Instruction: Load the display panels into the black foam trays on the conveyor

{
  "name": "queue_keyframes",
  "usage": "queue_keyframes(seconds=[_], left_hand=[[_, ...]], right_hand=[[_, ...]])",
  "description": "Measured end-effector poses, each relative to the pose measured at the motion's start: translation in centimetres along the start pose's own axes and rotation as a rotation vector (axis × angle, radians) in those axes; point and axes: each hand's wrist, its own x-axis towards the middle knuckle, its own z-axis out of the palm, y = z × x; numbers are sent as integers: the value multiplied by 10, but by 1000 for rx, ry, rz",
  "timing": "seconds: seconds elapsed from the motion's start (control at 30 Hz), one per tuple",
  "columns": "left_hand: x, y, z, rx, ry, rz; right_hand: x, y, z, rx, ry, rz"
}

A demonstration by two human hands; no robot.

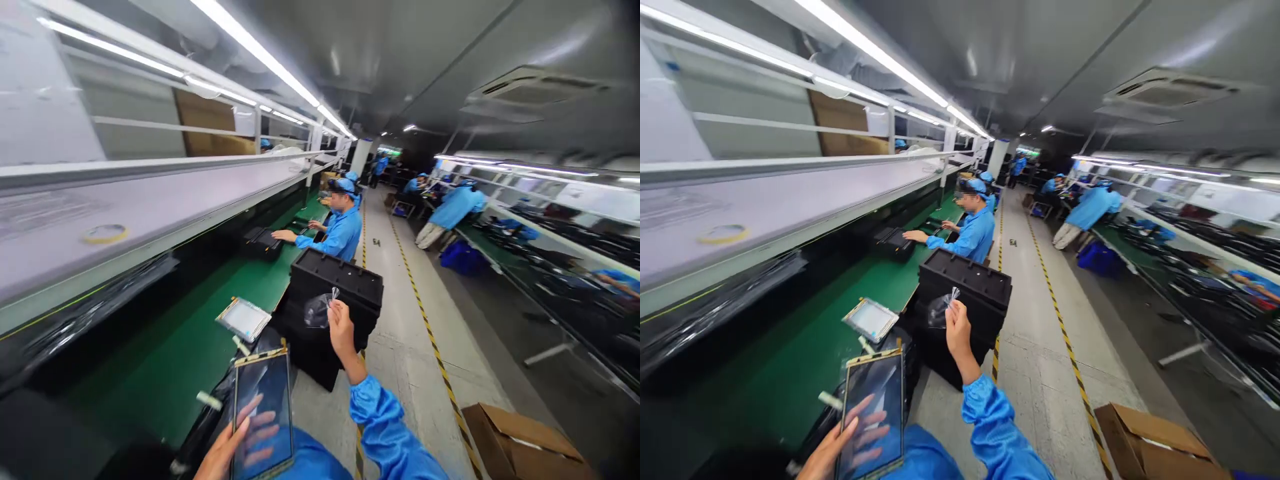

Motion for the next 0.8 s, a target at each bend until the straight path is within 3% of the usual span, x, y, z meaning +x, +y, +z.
queue_keyframes(seconds=[0.1, 0.2, 0.27, 0.37, 0.57, 0.7, 0.8], left_hand=[[-1, -2, -3, -17, -18, 57], [1, -3, -5, -11, -28, 64], [3, -5, -6, -9, -13, 67], [3, -7, -9, -29, 48, 70], [-4, -8, -14, -12, -11, 58], [-9, -16, -15, -23, 171, 157], [-12, -25, -26, -94, 284, 203]], right_hand=[[-21, 18, 7, -36, -284, 107], [-47, 24, 24, 120, -578, 310], [-59, 22, 35, 254, -691, 417], [-68, 17, 47, 377, -737, 541], [-86, 29, 68, 531, -679, 755], [-103, 49, 77, 405, -871, 657], [-115, 70, 71, 191, -999, 542]])
